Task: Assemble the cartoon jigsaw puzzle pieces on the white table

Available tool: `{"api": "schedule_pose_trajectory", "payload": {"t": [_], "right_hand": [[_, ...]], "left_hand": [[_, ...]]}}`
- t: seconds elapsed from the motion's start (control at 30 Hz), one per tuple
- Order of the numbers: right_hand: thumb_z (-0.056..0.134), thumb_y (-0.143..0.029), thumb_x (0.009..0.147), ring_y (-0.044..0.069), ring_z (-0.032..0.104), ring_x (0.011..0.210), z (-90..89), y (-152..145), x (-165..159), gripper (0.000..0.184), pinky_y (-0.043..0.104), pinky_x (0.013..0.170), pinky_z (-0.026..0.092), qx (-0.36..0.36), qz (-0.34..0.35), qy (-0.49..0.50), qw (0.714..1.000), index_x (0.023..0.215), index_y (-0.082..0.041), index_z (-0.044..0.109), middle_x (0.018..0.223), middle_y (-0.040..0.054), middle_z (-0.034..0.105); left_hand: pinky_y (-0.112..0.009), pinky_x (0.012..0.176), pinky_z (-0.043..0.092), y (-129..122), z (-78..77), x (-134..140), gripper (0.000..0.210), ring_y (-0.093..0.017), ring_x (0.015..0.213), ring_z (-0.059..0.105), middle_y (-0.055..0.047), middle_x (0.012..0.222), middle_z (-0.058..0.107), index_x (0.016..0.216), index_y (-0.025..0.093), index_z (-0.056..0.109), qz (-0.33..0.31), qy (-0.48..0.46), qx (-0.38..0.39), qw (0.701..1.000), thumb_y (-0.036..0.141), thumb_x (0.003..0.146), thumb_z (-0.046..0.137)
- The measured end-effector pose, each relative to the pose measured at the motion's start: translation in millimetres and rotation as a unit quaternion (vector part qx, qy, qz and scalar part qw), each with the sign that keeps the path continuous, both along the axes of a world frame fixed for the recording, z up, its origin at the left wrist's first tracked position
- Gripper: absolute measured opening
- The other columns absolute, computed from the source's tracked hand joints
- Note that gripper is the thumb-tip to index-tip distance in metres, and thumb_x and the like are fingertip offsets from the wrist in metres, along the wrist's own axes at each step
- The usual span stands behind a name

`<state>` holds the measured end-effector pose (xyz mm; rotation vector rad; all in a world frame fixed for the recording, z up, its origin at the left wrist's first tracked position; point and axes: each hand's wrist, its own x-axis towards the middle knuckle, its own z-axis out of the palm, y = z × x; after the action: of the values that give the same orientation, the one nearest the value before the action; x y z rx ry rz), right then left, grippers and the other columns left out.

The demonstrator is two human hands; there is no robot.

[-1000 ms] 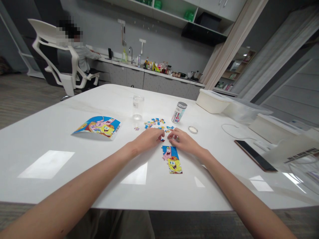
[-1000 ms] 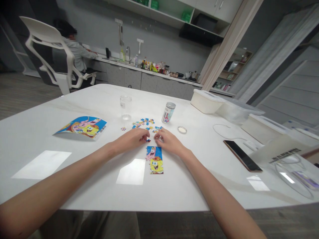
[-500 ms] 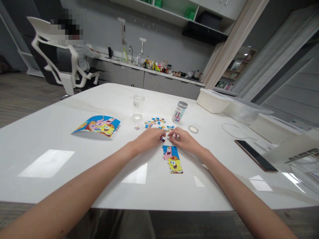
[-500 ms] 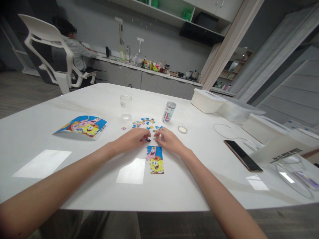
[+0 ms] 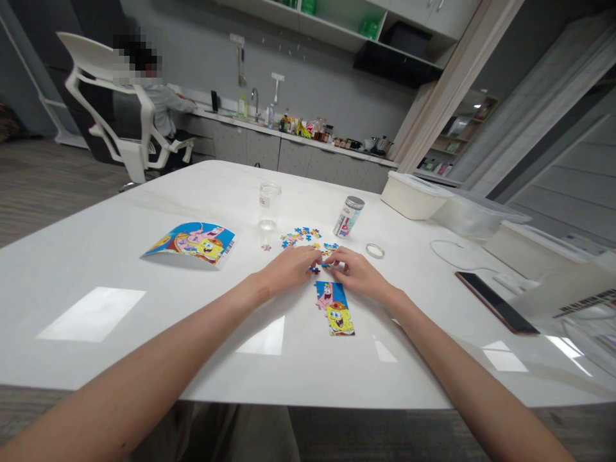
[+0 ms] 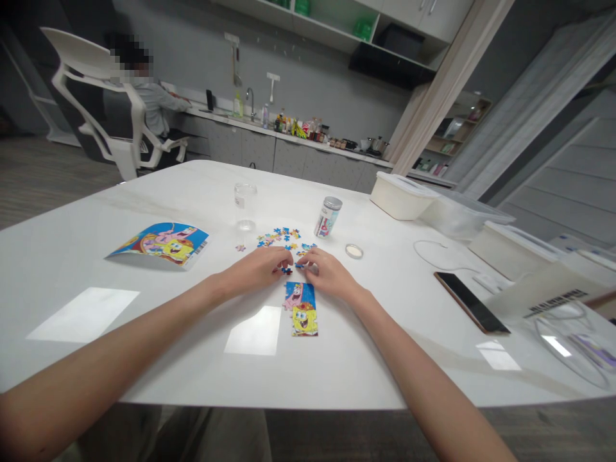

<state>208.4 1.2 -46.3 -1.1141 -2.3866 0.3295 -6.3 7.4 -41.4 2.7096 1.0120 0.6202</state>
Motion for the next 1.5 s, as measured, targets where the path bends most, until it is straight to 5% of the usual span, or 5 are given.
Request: {"api": "schedule_pose_trajectory", "payload": {"t": [0.23,0.47,0.67,0.97,1.5], "right_hand": [[0.059,-0.023,0.086,0.019,0.059,0.090,-0.7,-0.2,-0.7,0.021,0.034,0.082,0.049,-0.008,-0.027,-0.025,0.999,0.106,-0.021,0.067,0.102,0.0073,0.056],[0.055,-0.007,0.078,0.016,0.058,0.084,4.0,-0.3,-1.8,0.017,0.030,0.077,0.046,-0.032,-0.029,-0.024,0.999,0.086,-0.018,0.064,0.092,0.0040,0.058],[0.055,-0.011,0.081,0.014,0.055,0.075,2.3,0.5,-2.5,0.022,0.029,0.072,0.045,-0.037,-0.032,-0.031,0.998,0.099,-0.019,0.065,0.087,0.0029,0.056],[0.055,-0.009,0.077,0.015,0.054,0.077,2.8,-0.4,-1.0,0.013,0.029,0.071,0.044,-0.038,-0.031,-0.015,0.999,0.085,-0.019,0.055,0.086,0.0017,0.055],[0.057,-0.014,0.084,0.014,0.056,0.077,0.2,1.8,1.2,0.015,0.029,0.073,0.045,-0.017,-0.025,-0.022,0.999,0.096,-0.019,0.064,0.090,0.0037,0.057]], "left_hand": [[-0.032,0.078,0.047,-0.2,-0.5,1.1,0.024,-0.020,0.090,0.064,-0.006,0.093,0.070,0.096,0.017,0.061,0.020,0.019,-0.012,1.000,0.004,0.079,0.049],[-0.032,0.077,0.047,0.7,-1.7,0.9,0.027,-0.019,0.085,0.062,-0.005,0.088,0.069,0.096,0.018,0.060,0.018,0.015,-0.017,1.000,0.003,0.077,0.048],[-0.031,0.078,0.047,1.8,-4.2,-0.5,0.031,-0.018,0.088,0.060,-0.005,0.091,0.067,0.095,0.019,0.058,-0.005,-0.007,0.015,1.000,0.000,0.073,0.046],[-0.033,0.082,0.046,2.5,-4.9,-0.8,0.033,-0.020,0.092,0.059,-0.005,0.096,0.065,0.095,0.018,0.059,-0.007,-0.005,-0.016,1.000,-0.002,0.072,0.046],[-0.030,0.079,0.047,-1.1,0.4,-1.1,0.033,-0.018,0.087,0.058,-0.006,0.097,0.064,0.098,0.018,0.059,0.000,-0.003,-0.018,1.000,-0.002,0.074,0.046]]}}
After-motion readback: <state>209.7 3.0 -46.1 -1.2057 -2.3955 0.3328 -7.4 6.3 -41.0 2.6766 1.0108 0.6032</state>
